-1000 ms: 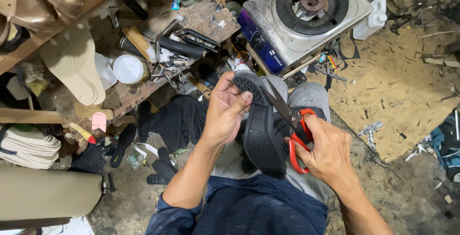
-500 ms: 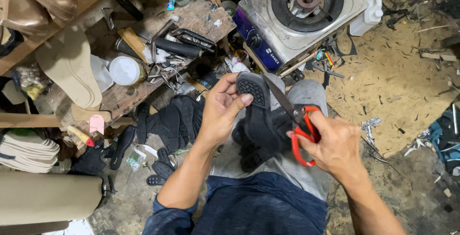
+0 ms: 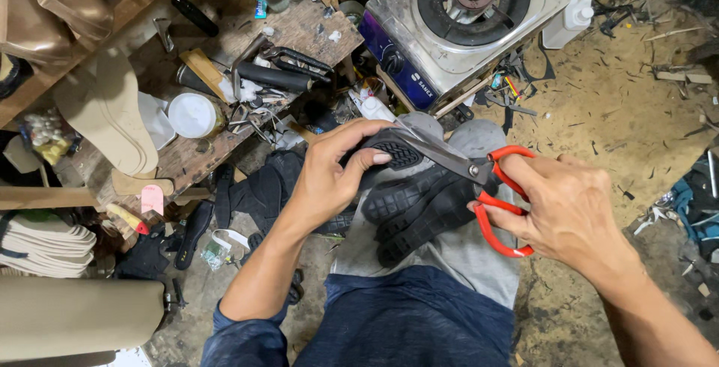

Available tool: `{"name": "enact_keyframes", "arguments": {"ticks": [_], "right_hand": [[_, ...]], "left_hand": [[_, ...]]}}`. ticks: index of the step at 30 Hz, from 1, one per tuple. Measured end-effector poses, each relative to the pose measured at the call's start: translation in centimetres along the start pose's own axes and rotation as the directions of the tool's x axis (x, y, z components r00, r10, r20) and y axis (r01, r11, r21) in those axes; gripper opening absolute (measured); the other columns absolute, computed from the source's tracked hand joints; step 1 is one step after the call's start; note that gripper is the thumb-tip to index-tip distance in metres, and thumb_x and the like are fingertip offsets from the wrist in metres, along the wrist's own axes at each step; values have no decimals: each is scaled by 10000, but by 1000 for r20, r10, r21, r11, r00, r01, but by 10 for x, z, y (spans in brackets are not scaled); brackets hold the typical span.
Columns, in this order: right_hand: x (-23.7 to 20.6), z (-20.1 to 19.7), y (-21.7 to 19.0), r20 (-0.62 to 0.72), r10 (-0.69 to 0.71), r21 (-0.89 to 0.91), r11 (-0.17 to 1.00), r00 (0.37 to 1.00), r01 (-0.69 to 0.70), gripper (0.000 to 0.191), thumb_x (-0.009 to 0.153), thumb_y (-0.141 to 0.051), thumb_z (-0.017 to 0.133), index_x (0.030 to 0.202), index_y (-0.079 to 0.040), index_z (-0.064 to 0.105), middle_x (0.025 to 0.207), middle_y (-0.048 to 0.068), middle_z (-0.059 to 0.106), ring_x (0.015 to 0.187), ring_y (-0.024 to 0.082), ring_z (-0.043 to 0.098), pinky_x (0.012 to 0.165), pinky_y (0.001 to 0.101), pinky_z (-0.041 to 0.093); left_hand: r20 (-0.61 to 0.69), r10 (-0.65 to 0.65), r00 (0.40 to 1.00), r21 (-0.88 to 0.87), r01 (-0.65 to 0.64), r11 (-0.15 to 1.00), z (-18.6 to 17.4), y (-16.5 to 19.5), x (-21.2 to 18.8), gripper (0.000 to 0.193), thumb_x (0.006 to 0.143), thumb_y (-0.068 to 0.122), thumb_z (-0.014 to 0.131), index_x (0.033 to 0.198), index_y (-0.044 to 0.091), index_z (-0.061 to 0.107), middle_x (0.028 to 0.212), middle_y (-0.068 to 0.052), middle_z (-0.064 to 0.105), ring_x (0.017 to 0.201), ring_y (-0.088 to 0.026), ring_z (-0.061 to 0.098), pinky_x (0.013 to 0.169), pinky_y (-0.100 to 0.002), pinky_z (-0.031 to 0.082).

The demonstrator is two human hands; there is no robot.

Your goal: The person uses red-handled shears to trim the edges of black shoe soles. They hold each sole in one hand and cut along the perimeter, occasionally rotating the sole to access different sides. Trimmed pieces fall to the floor.

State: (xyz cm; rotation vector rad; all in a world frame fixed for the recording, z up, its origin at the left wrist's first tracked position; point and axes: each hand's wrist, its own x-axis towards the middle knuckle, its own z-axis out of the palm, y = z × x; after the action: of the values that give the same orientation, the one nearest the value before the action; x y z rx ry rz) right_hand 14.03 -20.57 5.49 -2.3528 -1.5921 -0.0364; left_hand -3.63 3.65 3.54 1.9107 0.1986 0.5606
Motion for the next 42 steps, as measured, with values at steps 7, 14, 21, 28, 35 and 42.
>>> {"name": "enact_keyframes", "arguments": {"ticks": [7, 14, 21, 28, 35, 42], "right_hand": [[2, -3, 1, 9, -46, -30, 998, 999, 47, 469, 670, -509, 802, 882, -108, 681, 648, 56, 649, 535, 313, 603, 550, 423, 466], [-2, -5, 4, 16, -73, -54, 996, 997, 74, 497, 695, -556, 770, 887, -106, 680, 613, 57, 633, 520, 305, 612, 554, 417, 476], [-9, 12, 17, 129, 6, -34, 999, 992, -2, 511, 756, -594, 777, 939, -125, 692, 560, 89, 627, 488, 326, 607, 502, 425, 459], [-34, 52, 37, 104, 359, 388, 844, 928, -370, 325, 890, -388, 719, 958, -74, 666, 547, 90, 532, 474, 225, 497, 509, 353, 398], [-51, 96, 16, 258, 460, 794, 400, 850, -458, 285, 938, -312, 673, 1015, -38, 663, 655, -14, 580, 545, 80, 508, 499, 300, 417], [-38, 76, -22, 122, 342, 509, 784, 932, -355, 590, 703, -390, 823, 1101, -20, 593, 770, 87, 664, 606, 290, 631, 594, 388, 472]], "left_hand": [[70, 17, 997, -23, -15, 1000, -12, 9, 3, 280, 970, -75, 590, 1237, -26, 657, 1157, -146, 721, 1023, -220, 737, 883, -302, 614], [112, 66, 992, 103, -78, 992, -18, 14, 5, 301, 932, -63, 637, 1228, -11, 661, 1119, -147, 720, 984, -270, 727, 854, -341, 580], [266, 84, 960, 219, -145, 965, -31, -3, 13, 332, 862, 2, 733, 1187, -13, 662, 1115, -153, 713, 1018, -324, 694, 847, -380, 541], [-611, -205, 765, -523, -195, 830, -21, -36, 16, 336, 943, -80, 743, 1231, 0, 592, 1120, -110, 709, 999, -190, 679, 926, -323, 580], [62, -311, 948, -712, 261, 652, 30, -40, -13, 532, 912, -125, 700, 1399, -37, 505, 1277, -137, 656, 1162, -196, 653, 1010, -313, 567], [-243, -295, 924, -863, -67, 501, 65, -40, -5, 702, 975, -95, 655, 1553, 98, 306, 1333, -145, 610, 1184, -211, 655, 1009, -357, 575]]}}
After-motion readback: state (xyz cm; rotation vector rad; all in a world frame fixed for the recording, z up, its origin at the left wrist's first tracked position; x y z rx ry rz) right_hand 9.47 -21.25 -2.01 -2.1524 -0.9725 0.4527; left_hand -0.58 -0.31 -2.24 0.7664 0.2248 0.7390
